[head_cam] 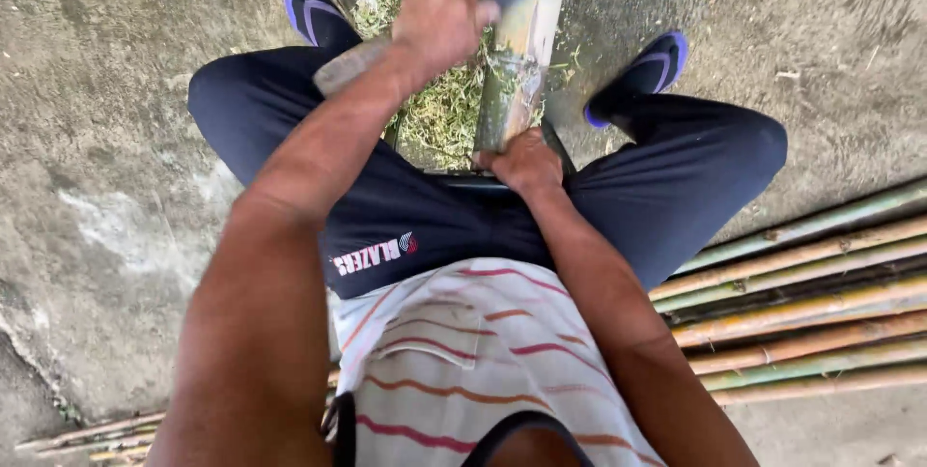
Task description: Scraping the outer skin and smoothing nodes of a bamboo pole using a large blade.
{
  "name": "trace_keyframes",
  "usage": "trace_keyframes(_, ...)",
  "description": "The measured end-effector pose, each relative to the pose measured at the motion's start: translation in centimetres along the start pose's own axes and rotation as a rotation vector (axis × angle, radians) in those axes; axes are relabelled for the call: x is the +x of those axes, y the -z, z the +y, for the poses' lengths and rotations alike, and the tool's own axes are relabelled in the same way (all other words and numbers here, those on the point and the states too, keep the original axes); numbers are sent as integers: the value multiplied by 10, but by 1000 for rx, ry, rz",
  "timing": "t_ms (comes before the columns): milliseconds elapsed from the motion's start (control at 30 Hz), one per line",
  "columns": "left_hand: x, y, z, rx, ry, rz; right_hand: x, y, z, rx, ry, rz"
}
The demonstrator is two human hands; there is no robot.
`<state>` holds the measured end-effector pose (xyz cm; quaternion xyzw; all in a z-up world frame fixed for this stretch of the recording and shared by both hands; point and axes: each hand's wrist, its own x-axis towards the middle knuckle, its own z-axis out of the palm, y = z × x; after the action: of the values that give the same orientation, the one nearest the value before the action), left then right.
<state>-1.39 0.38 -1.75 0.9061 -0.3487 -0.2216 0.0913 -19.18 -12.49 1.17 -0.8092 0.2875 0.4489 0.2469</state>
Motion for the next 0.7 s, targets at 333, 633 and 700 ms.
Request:
trace_keyframes(333,-2,-1,-2,59,-207,-78,4,21,-14,24,-32,-7)
trace_keyframes(633,-3,3,-5,63,-80,-166,30,-1,-1,-24,77,18)
trace_keyframes(700,26,2,-28,50,-17,-27,27,3,-7,-45,76,10)
